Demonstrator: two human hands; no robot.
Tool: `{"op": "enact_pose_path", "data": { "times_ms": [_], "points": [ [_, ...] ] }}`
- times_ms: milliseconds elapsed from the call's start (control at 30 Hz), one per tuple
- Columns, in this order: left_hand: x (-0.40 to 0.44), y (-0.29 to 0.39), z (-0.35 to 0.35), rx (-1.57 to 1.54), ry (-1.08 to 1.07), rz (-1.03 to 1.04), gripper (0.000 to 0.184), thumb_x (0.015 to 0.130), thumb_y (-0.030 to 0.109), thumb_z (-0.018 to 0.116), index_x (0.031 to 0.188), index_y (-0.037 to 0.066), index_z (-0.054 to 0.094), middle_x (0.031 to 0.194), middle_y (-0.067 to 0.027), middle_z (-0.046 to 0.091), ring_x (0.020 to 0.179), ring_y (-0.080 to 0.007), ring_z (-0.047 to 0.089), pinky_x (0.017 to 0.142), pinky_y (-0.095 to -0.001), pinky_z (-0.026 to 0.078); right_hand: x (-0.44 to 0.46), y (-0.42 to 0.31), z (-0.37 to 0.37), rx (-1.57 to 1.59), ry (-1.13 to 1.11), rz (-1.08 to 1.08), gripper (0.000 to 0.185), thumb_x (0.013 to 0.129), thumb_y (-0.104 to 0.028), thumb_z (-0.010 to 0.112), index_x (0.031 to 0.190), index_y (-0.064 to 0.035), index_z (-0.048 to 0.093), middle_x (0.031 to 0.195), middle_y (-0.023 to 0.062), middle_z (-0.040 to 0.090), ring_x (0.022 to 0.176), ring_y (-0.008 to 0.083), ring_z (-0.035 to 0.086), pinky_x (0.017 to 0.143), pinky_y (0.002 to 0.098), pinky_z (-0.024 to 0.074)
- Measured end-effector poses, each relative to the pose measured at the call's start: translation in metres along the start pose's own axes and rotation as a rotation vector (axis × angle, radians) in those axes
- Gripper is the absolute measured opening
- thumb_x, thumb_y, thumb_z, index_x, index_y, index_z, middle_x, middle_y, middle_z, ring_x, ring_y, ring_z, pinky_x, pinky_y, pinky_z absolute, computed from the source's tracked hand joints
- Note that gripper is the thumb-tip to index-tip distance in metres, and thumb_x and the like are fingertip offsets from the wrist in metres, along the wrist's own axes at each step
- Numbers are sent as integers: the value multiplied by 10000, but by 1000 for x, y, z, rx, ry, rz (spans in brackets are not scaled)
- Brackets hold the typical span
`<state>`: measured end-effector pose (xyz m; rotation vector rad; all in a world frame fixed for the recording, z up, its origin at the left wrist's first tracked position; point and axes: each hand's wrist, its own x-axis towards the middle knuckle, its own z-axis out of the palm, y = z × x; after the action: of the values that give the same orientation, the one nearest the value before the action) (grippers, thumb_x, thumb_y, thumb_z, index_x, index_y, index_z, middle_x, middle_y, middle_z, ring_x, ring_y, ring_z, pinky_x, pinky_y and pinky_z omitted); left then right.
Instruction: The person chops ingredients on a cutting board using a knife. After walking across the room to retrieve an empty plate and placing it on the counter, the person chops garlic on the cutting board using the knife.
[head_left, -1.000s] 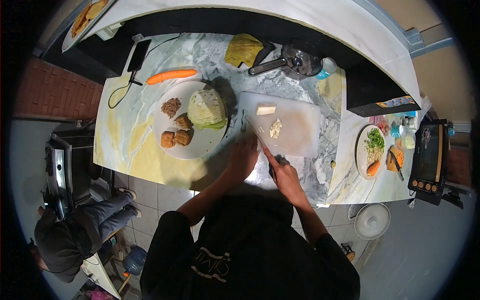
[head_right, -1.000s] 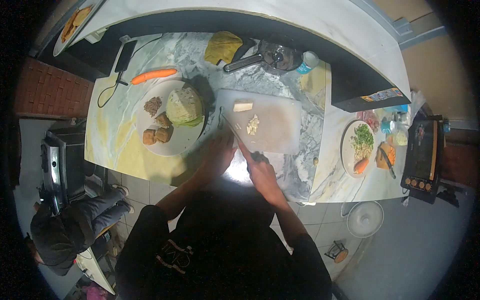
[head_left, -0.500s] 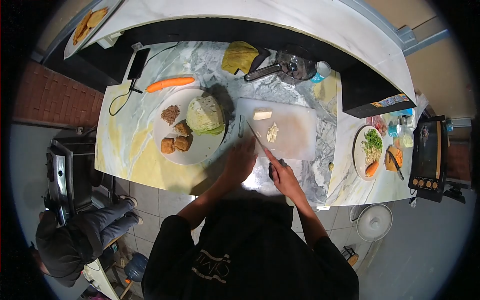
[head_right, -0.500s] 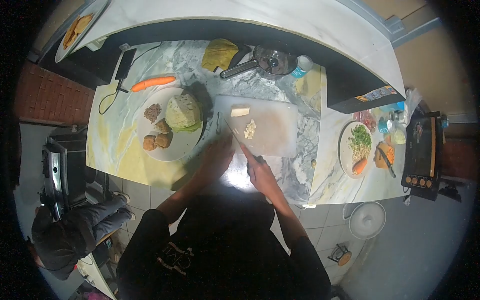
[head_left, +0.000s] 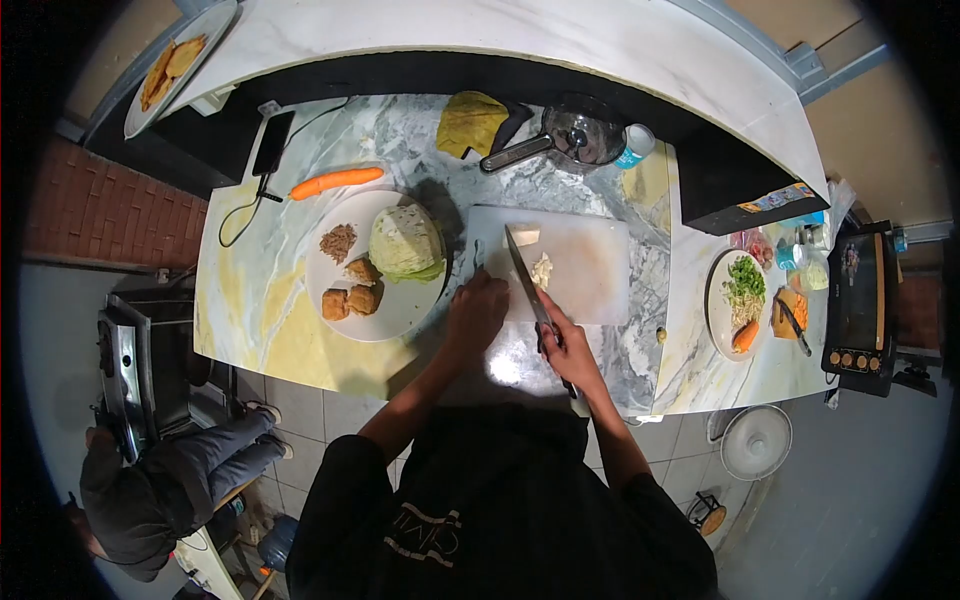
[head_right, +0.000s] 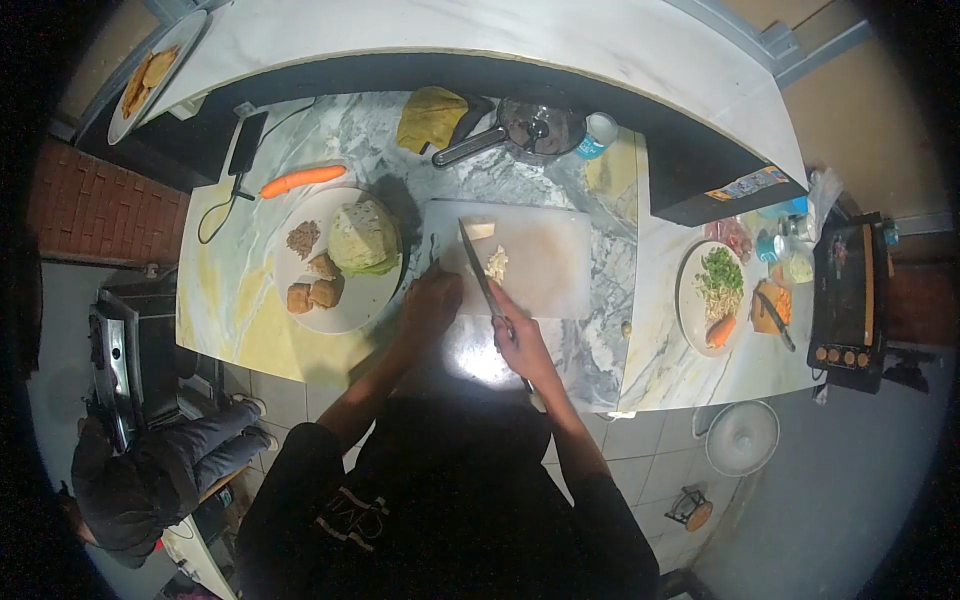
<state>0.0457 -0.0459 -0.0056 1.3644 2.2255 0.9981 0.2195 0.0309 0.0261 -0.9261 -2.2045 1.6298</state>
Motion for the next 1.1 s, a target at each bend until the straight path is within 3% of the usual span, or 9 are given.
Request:
{"op": "enact_pose_path", "data": {
  "times_ms": [33, 267, 333, 367, 433, 733, 867, 933, 1100],
  "points": [
    [0, -1, 1, 1, -2, 0, 178, 886, 221, 556, 957, 82, 642, 980, -119, 588, 854, -345, 604, 757, -457, 483, 0, -2, -1, 173, -14, 70, 572, 930, 5, 419, 1463, -180, 328, 627, 43, 511, 503, 89, 439, 507, 247, 427],
    [3, 6, -2, 32, 87, -35, 127, 842, 192, 623, 891, 83, 667, 906, -113, 612, 808, -331, 620, 713, -442, 489, -3, -12, -18, 195, -117, 107, 559, 946, -2, 417, 1468, -171, 314, 619, 1, 507, 462, 50, 416, 381, 220, 372],
    [7, 4, -4, -18, 96, -19, 121, 831, 185, 640, 884, 82, 673, 894, -109, 619, 801, -330, 621, 712, -439, 487, -4, -8, -22, 230, -77, 145, 590, 912, 46, 446, 1451, -174, 348, 1103, 120, 623, 567, 84, 503, 505, 239, 467],
    [7, 3, -5, -9, 143, 40, 125, 826, 184, 648, 893, 82, 675, 893, -106, 622, 797, -328, 622, 711, -436, 484, -4, -8, -24, 229, -81, 143, 590, 912, 46, 446, 1451, -174, 348, 1103, 120, 623, 567, 84, 503, 505, 239, 467],
    [9, 3, -4, 4, 190, 99, 130, 821, 182, 657, 903, 82, 676, 891, -104, 626, 793, -326, 622, 711, -433, 481, -5, -7, -26, 208, -91, 141, 547, 950, -11, 426, 1465, -160, 318, 598, 11, 521, 417, 51, 407, 374, 215, 360],
    [20, -2, -7, -67, 92, 68, 123, 834, 157, 636, 916, 78, 683, 904, -132, 639, 792, -343, 614, 719, -433, 477, -10, 5, -32, 263, -82, 178, 521, 949, -55, 493, 1445, -119, 348, 547, 22, 542, 387, 51, 405, 372, 211, 347],
    [29, -7, -11, -40, 33, 149, 131, 800, 142, 647, 909, 81, 686, 909, -118, 654, 862, -326, 601, 795, -430, 456, -14, 11, -34, 318, -59, 164, 518, 941, -53, 516, 1433, -103, 365, 542, 31, 542, 372, 61, 417, 372, 214, 348],
    [35, -7, -13, 24, 20, 233, 136, 782, 137, 655, 903, 86, 689, 905, -110, 658, 892, -320, 595, 829, -430, 444, -17, 15, -39, 455, -140, 175, 508, 937, -54, 528, 1422, -92, 382, 545, 51, 551, 354, 75, 423, 368, 216, 340],
    [42, -11, -4, 5, -2, 237, 156, 731, 150, 699, 879, 102, 704, 919, -94, 666, 937, -314, 581, 874, -437, 417, -22, 1, -47, 662, -71, 245, 495, 945, -119, 529, 1418, -82, 389, 573, 71, 552, 352, 85, 423, 354, 219, 325]
  ]
}}
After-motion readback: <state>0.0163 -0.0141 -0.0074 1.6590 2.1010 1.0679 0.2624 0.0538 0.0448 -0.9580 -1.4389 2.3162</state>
